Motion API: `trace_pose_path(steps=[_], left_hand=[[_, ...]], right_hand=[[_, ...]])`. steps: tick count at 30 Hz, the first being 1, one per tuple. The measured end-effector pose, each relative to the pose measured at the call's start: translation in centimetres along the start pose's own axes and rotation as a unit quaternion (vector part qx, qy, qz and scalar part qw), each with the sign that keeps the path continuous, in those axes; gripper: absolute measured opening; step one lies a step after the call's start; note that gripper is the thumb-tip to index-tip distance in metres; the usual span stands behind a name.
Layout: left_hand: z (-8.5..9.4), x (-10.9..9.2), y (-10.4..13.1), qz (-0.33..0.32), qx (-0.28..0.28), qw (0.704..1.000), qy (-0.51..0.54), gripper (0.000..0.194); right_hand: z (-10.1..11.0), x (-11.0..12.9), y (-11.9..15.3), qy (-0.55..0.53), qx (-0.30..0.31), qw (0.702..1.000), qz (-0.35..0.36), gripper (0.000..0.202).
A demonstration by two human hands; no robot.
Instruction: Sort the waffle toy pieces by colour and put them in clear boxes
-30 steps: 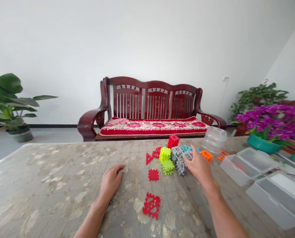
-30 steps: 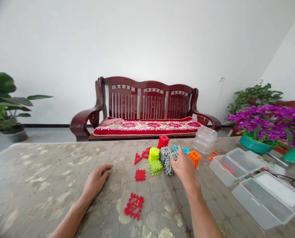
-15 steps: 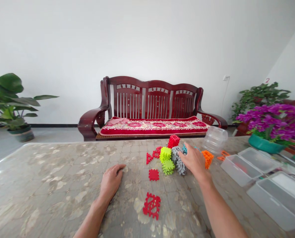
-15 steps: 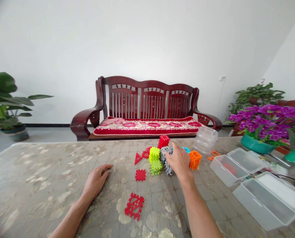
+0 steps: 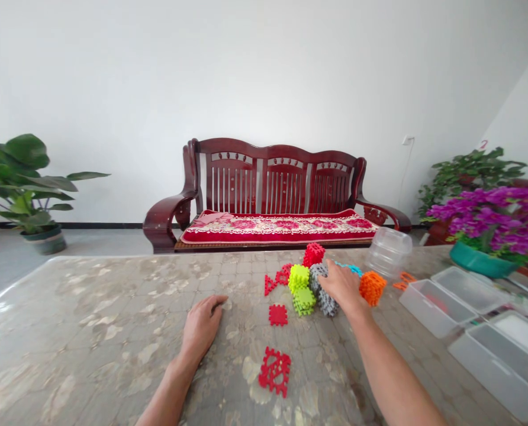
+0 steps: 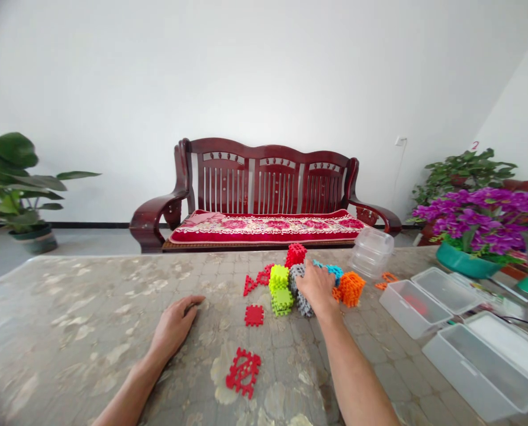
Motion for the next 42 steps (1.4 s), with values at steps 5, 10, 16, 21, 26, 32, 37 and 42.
trace_pose_path(steps=[5,10,16,21,26,32,37,42], left_hand=[[0.0,0.0,0.0,-0.002,-0.004,1.0,-0.004,0.034],[-0.1,0.1,0.0,0.0,-0.004,1.0,-0.007,0.035],[0.1,-0.2,0.0,-0.001,0.005,1.0,-0.009,0.036],[0.1,-0.2,0.0,0.001,0.004,1.0,-0.013,0.036],[0.0,-0.1,-0.1,0.001,0.007,1.0,-0.016,0.035],[0.0,-0.2,0.0,-0.002,0.01,1.0,-0.013,0.035],[0.0,-0.3,0.0,0.003,0.01,1.0,-0.011,0.035],[0.0,-0.3,0.0,0.0,0.003,1.0,-0.008,0.035]], right_hand=[[0.5,-1.6,0.0,-0.039,-0.016,0.998,-0.041,0.054],[0.1,-4.2,1.8,-0.089,-0.034,0.993,-0.068,0.056],[-0.2,-4.6,3.9,-0.079,-0.043,0.995,-0.051,0.053],[0.2,-3.4,5.1,-0.112,-0.111,0.987,-0.016,0.051],[-0.4,0.9,9.1,-0.241,-0.024,0.95,0.196,0.045],[-1.8,5.1,14.1,-0.228,0.073,0.905,0.352,0.085],[-2.2,6.0,14.9,-0.198,0.065,0.907,0.365,0.072],[-2.4,6.4,14.5,-0.203,0.048,0.904,0.374,0.071]])
Point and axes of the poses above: each hand's wrist, its own y-axis away from the middle knuckle, its own z-axis out of the back of the hand, x = y × z, the point moved 1 cm from there along -y, towards the middle knuckle, and after that the axes turned 15 degrees about y, right-handed, at the moved point
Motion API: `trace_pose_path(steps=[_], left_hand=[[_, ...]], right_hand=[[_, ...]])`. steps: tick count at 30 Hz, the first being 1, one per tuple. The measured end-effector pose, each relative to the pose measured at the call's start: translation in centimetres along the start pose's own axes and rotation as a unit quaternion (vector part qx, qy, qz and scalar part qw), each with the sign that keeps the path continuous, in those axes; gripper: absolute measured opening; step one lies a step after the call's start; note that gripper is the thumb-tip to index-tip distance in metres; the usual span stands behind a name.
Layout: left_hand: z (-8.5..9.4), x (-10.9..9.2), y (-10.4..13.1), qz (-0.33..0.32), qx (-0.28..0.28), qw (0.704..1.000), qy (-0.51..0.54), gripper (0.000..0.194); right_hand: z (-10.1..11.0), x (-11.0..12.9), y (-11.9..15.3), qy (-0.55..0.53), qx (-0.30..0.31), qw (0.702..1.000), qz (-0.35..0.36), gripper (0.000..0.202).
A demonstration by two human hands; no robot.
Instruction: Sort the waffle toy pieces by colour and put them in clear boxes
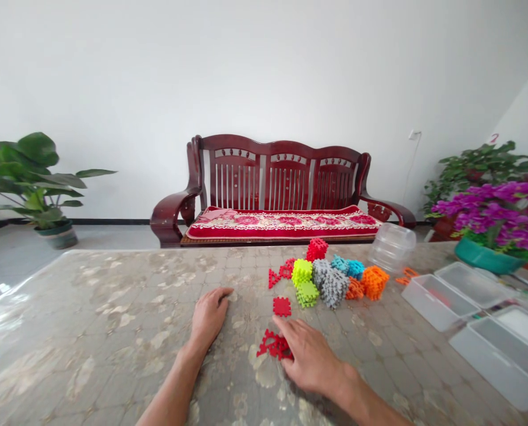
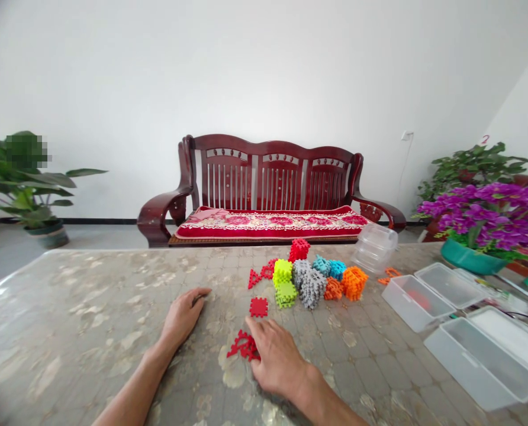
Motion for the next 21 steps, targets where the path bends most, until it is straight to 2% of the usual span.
trace_pose_path(steps=[4,8,14,18,21], left_hand=[[0.0,0.1,0.0,-0.001,0.0,1.0,0.002,0.034],[-0.1,0.1,0.0,0.001,-0.003,1.0,0.001,0.034],[0.0,0.0,0.0,-0.004,-0.004,1.0,0.002,0.034],[0.0,-0.1,0.0,-0.005,-0.013,1.0,0.01,0.034],[0.0,-0.1,0.1,-0.006,-0.017,1.0,0.014,0.033]], right_hand=[[-0.5,-0.2,-0.1,-0.013,-0.017,1.0,-0.005,0.069],[-1.2,-0.1,-0.5,-0.02,-0.044,0.998,-0.05,0.069],[-1.9,1.5,-3.0,-0.03,-0.075,0.993,-0.084,0.067],[-1.8,1.8,-4.8,-0.087,-0.115,0.988,-0.057,0.05],[-0.8,0.5,-6.0,-0.091,-0.151,0.983,-0.058,0.037]])
Point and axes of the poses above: each hand's wrist, its own y-axis away from the middle knuckle, its own z-axis out of the back of the hand, x = y × z, the point moved 1 cm from there along -y, towards the middle knuckle, and after that the axes turned 15 degrees about y, right-handed, at the moved point
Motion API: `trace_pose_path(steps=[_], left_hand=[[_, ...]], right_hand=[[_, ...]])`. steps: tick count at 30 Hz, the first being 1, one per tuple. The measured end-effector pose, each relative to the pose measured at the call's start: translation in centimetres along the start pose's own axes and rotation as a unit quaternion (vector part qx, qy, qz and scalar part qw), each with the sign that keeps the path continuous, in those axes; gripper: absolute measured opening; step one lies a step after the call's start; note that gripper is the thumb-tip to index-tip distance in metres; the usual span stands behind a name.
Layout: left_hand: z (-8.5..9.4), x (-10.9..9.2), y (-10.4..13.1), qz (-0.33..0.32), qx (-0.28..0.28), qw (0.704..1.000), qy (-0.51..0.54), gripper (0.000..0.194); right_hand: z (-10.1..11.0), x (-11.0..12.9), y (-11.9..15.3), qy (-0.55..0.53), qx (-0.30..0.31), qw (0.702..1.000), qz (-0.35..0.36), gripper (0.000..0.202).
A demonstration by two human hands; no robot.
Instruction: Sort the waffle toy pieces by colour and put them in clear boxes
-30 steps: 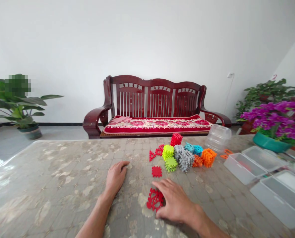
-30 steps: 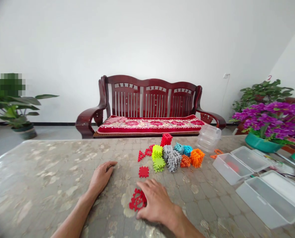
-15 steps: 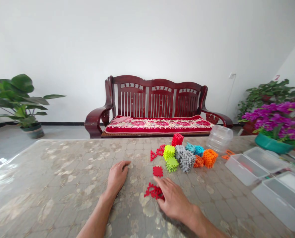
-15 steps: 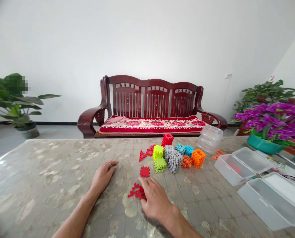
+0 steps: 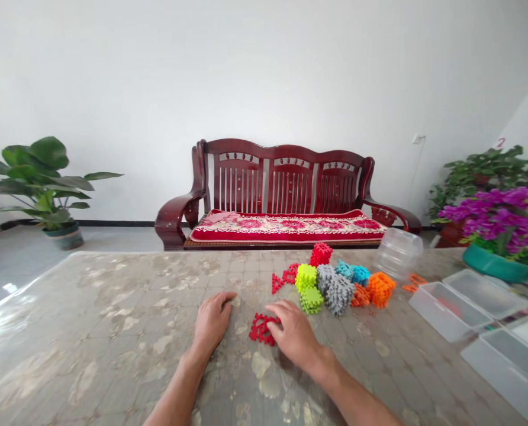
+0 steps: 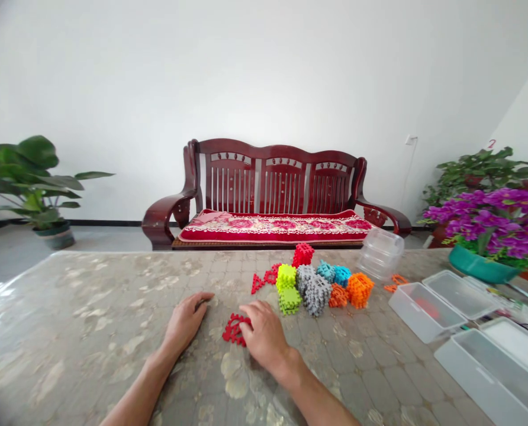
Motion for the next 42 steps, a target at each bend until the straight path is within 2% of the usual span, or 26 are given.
trace_pose_path(steps=[5,7,11,16,21,25,29,34,42], left_hand=[[0.0,-0.1,0.0,0.003,0.003,1.0,-0.002,0.032],[0.1,-0.2,0.0,0.006,0.003,1.0,-0.004,0.032],[0.1,-0.3,0.0,0.012,0.008,1.0,-0.006,0.033],[-0.1,0.0,0.0,0.013,0.003,1.0,0.003,0.033],[-0.1,0.1,0.1,0.013,0.002,1.0,0.004,0.033],[-0.1,0.1,0.0,0.01,0.003,1.0,0.007,0.033],[0.0,0.1,0.0,0.015,0.009,1.0,0.011,0.033],[-0.1,0.2,0.0,0.014,0.009,1.0,0.012,0.033],[-0.1,0.4,-0.1,0.013,0.009,1.0,0.017,0.033]], right_hand=[[3.4,-3.9,-4.6,0.072,-0.058,0.995,-0.032,0.032],[4.9,-5.6,-7.2,0.111,-0.056,0.991,-0.056,0.032],[6.4,-8.1,-12.3,0.15,0.057,0.984,-0.072,0.039],[5.7,-8.9,-16.2,0.198,0.134,0.969,-0.064,0.037],[4.4,-8.0,-16.7,0.269,0.223,0.936,-0.044,0.04],[3.5,-7.0,-16.2,0.308,0.264,0.914,-0.006,0.047],[2.6,-6.4,-15.3,0.325,0.259,0.91,0.016,0.055],[2.2,-6.3,-15.0,0.328,0.25,0.911,0.006,0.058],[4.7,-8.4,-17.0,0.256,0.223,0.941,-0.002,0.074]])
Point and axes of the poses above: each hand's wrist, its own y-axis away from the middle knuckle, its own z-axis out of the back of the hand, x = y × z, the point moved 1 cm from there along -y, towards the middle knuckle, and after that the axes turned 15 degrees about y, right-handed, at the moved point
